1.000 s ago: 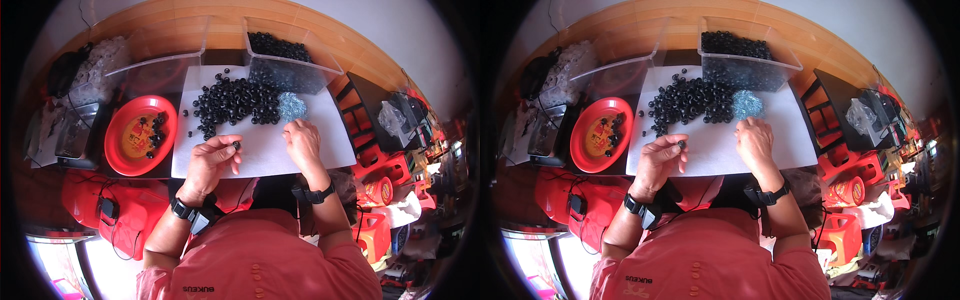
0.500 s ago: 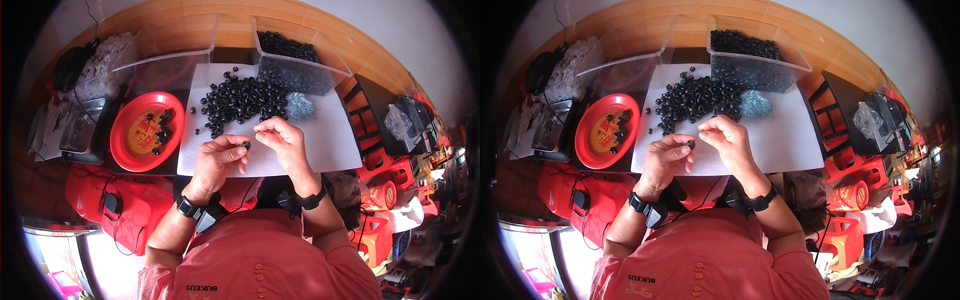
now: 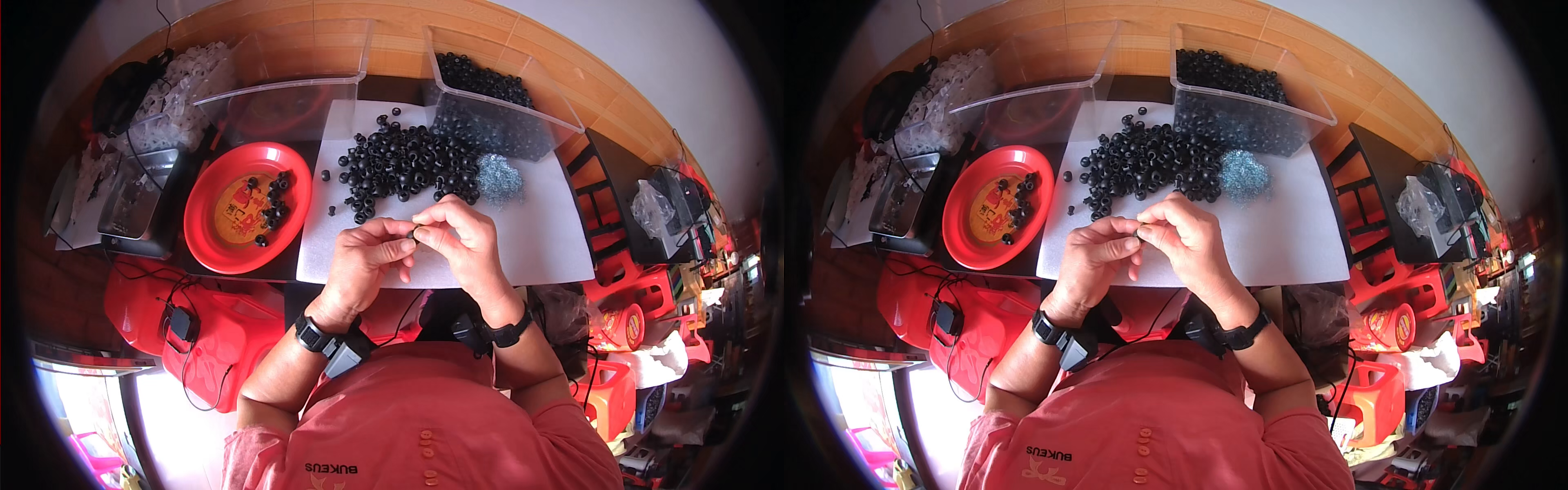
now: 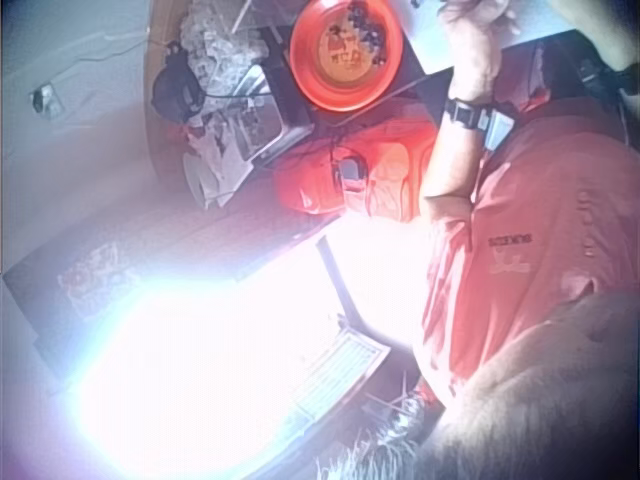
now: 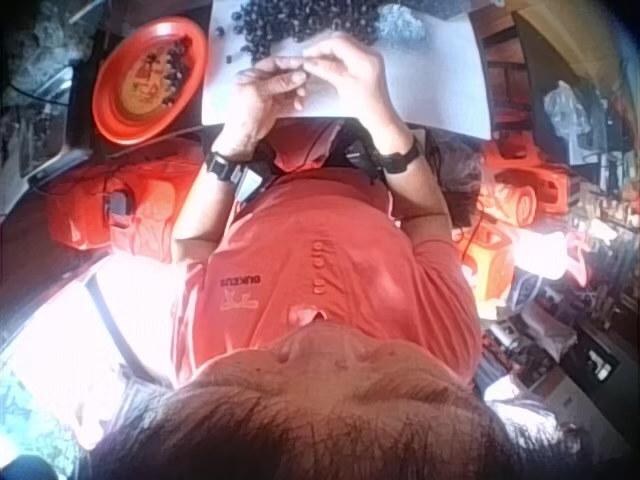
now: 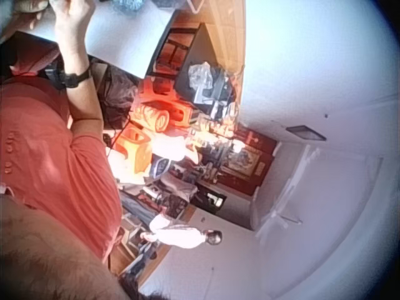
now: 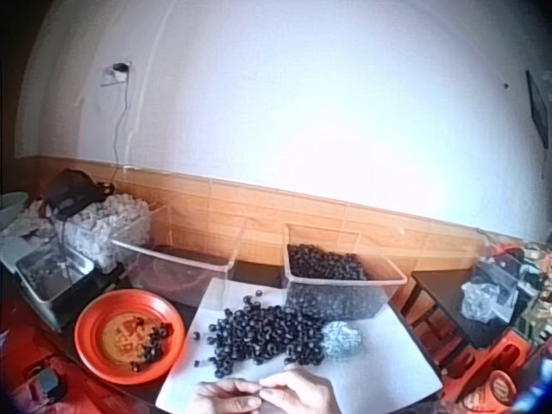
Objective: Inspecting and sorting small black plastic manufacturing components.
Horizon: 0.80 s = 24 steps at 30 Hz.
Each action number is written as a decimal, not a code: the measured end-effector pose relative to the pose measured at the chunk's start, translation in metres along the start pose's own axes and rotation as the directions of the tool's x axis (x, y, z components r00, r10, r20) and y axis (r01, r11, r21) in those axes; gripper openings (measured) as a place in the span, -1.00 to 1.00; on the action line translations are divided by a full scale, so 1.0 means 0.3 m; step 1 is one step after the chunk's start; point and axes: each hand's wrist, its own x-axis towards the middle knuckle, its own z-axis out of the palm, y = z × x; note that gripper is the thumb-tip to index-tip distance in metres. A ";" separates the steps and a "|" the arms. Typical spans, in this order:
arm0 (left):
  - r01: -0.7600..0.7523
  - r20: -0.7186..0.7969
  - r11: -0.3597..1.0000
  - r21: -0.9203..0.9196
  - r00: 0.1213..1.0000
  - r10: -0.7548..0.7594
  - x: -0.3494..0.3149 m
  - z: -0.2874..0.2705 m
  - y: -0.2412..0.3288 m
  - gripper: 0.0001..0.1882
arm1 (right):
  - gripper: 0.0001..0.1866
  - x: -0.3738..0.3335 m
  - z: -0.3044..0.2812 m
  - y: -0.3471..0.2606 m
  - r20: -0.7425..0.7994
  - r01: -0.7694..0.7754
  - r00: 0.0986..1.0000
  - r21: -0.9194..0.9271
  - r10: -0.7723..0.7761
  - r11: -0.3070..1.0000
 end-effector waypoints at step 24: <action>-0.009 -0.106 1.000 0.009 0.994 0.010 -0.010 0.026 -0.002 -0.85 | -0.92 -0.042 0.029 0.004 -0.080 0.058 0.995 -0.083 -0.065 0.995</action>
